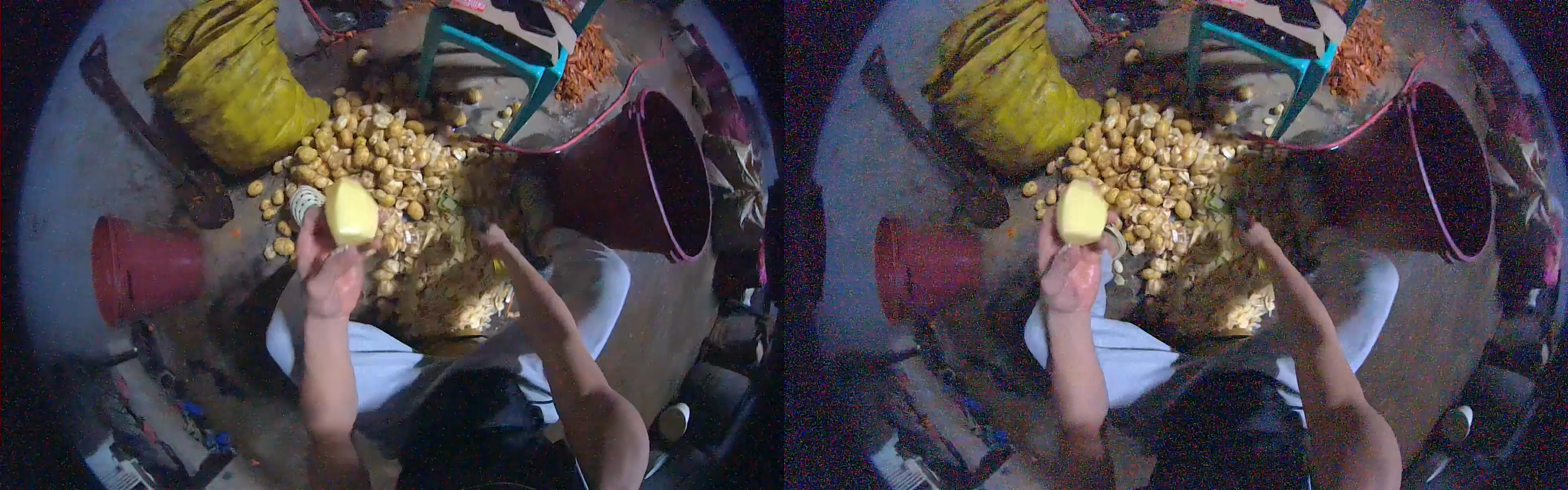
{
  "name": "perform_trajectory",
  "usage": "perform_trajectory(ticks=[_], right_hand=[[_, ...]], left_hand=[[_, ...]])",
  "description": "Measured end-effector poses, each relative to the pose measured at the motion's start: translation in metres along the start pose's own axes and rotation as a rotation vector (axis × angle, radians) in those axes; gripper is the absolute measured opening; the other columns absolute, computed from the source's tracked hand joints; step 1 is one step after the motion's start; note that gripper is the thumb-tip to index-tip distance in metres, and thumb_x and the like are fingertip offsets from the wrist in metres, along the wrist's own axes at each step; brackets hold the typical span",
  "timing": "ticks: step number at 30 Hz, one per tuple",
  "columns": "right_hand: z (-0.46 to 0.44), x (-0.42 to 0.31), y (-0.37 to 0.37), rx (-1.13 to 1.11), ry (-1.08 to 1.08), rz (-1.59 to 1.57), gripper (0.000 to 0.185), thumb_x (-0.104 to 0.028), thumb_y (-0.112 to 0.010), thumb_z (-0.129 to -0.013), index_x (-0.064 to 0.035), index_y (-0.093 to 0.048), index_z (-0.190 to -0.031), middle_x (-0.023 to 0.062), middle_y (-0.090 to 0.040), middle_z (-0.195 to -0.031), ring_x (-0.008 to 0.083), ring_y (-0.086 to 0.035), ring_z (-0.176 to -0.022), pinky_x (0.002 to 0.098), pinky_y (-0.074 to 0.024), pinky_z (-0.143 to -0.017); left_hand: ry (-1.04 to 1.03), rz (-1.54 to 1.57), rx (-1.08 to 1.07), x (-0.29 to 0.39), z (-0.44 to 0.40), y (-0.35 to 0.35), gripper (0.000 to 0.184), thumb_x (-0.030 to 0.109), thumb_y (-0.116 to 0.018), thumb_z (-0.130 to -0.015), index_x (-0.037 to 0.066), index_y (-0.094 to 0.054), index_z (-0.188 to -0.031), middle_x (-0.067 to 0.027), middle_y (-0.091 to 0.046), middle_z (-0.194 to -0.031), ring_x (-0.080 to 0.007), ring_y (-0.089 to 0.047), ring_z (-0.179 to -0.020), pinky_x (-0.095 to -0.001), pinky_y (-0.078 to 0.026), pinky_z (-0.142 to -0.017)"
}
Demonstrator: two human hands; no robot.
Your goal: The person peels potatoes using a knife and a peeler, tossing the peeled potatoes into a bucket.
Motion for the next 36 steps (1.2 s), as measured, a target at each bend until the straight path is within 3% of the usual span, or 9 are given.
perform_trajectory(ticks=[5, 9, 12, 17, 24, 27, 31, 33, 36], right_hand=[[-0.008, 0.122, -0.142, -0.248, -0.17, -0.022, 0.068, -0.033, -0.072, -0.073, -0.0013, -0.048, -0.128, 0.0225, -0.065, -0.095, 0.0304, -0.065, -0.086, 0.0391, -0.0528, -0.07], [-0.019, 0.036, -0.133, -0.153, 0.043, 0.309, 0.052, -0.023, -0.07, -0.075, -0.002, -0.054, -0.12, 0.0237, -0.065, -0.094, 0.0369, -0.064, -0.089, 0.0445, -0.0532, -0.072], [-0.051, -0.017, -0.087, 0.141, -0.096, 0.106, 0.049, -0.018, -0.067, -0.078, -0.0032, -0.051, -0.122, 0.0275, -0.055, -0.113, 0.0421, -0.061, -0.093, 0.0474, -0.0524, -0.075], [-0.096, -0.07, -0.044, 0.127, -0.074, 0.227, 0.046, -0.015, -0.064, -0.081, -0.0043, -0.048, -0.122, 0.0246, -0.039, -0.132, 0.0425, -0.058, -0.1, 0.0468, -0.0532, -0.079], [-0.101, -0.069, -0.032, 0.123, -0.042, 0.39, 0.053, -0.017, -0.076, -0.068, -0.0029, -0.056, -0.115, 0.0191, -0.05, -0.124, 0.0354, -0.059, -0.104, 0.042, -0.0529, -0.083], [-0.071, -0.078, 0.027, 0.405, 0.224, 0.025, 0.048, -0.012, -0.063, -0.076, -0.0021, -0.055, -0.121, 0.0235, -0.062, -0.108, 0.0374, -0.065, -0.088, 0.0447, -0.0533, -0.079], [-0.025, -0.065, 0.092, 0.366, 0.063, -0.235, 0.054, -0.023, -0.077, -0.069, -0.0006, -0.059, -0.115, 0.0223, -0.067, -0.098, 0.0379, -0.064, -0.094, 0.041, -0.0515, -0.082], [0.001, -0.073, 0.128, 0.486, 0.084, -0.288, 0.046, -0.015, -0.078, -0.069, 0.0013, -0.06, -0.108, 0.013, -0.067, -0.1, 0.0188, -0.064, -0.09, 0.0331, -0.0501, -0.081], [0.018, -0.085, 0.159, 0.373, 0.128, -0.507, 0.037, -0.02, -0.07, -0.082, -0.0009, -0.06, -0.112, 0.0071, -0.066, -0.101, 0.0156, -0.061, -0.091, 0.0314, -0.0503, -0.081]], left_hand=[[-0.053, -0.084, 0.1, 0.012, 0.005, 0.031, 0.072, 0.021, -0.073, -0.071, 0.0, -0.038, -0.131, -0.0188, -0.052, -0.124, -0.0327, -0.059, -0.102, -0.0363, -0.05, -0.08], [-0.028, 0.121, 0.001, 0.009, -0.002, 0.043, 0.071, 0.015, -0.068, -0.079, 0.005, -0.034, -0.141, -0.018, -0.048, -0.133, -0.0357, -0.051, -0.115, -0.0411, -0.045, -0.092], [0.166, -1.24, 0.518, 0.02, 0.006, 0.084, 0.089, 0.041, -0.079, -0.066, -0.003, -0.041, -0.134, -0.0183, -0.055, -0.119, -0.0271, -0.058, -0.102, -0.0365, -0.048, -0.087], [0.064, -0.29, 0.235, 0.009, -0.008, 0.067, 0.089, 0.034, -0.079, -0.062, -0.004, -0.041, -0.133, -0.017, -0.055, -0.12, -0.0262, -0.057, -0.105, -0.0366, -0.046, -0.091], [0.086, -0.236, 0.163, 0.006, -0.011, 0.057, 0.09, 0.025, -0.079, -0.057, -0.007, -0.041, -0.133, -0.0151, -0.055, -0.122, -0.0249, -0.056, -0.11, -0.0369, -0.043, -0.097], [0.074, -0.222, 0.163, 0.008, -0.011, 0.044, 0.09, 0.021, -0.077, -0.056, -0.008, -0.04, -0.133, -0.0149, -0.054, -0.122, -0.0245, -0.055, -0.112, -0.0371, -0.041, -0.1], [0.041, -0.241, 0.048, 0.008, -0.01, 0.01, 0.082, 0.022, -0.07, -0.065, -0.009, -0.038, -0.134, -0.0193, -0.048, -0.131, -0.0281, -0.047, -0.124, -0.0392, -0.035, -0.107], [0.062, -0.252, -0.028, -0.002, -0.011, -0.001, 0.079, 0.016, -0.068, -0.065, -0.008, -0.039, -0.134, -0.0187, -0.048, -0.13, -0.0274, -0.047, -0.122, -0.0385, -0.034, -0.107], [0.083, -0.184, -0.073, -0.022, -0.012, -0.018, 0.075, 0.006, -0.071, -0.064, -0.007, -0.042, -0.132, -0.014, -0.053, -0.121, -0.0235, -0.051, -0.114, -0.0351, -0.039, -0.102]])
Point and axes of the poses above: each hand's wrist, its own z-axis away from the middle knuckle, its own y-axis out of the back of the hand, x = y × z, the point moved 8 cm from there along -z, towards the middle knuckle
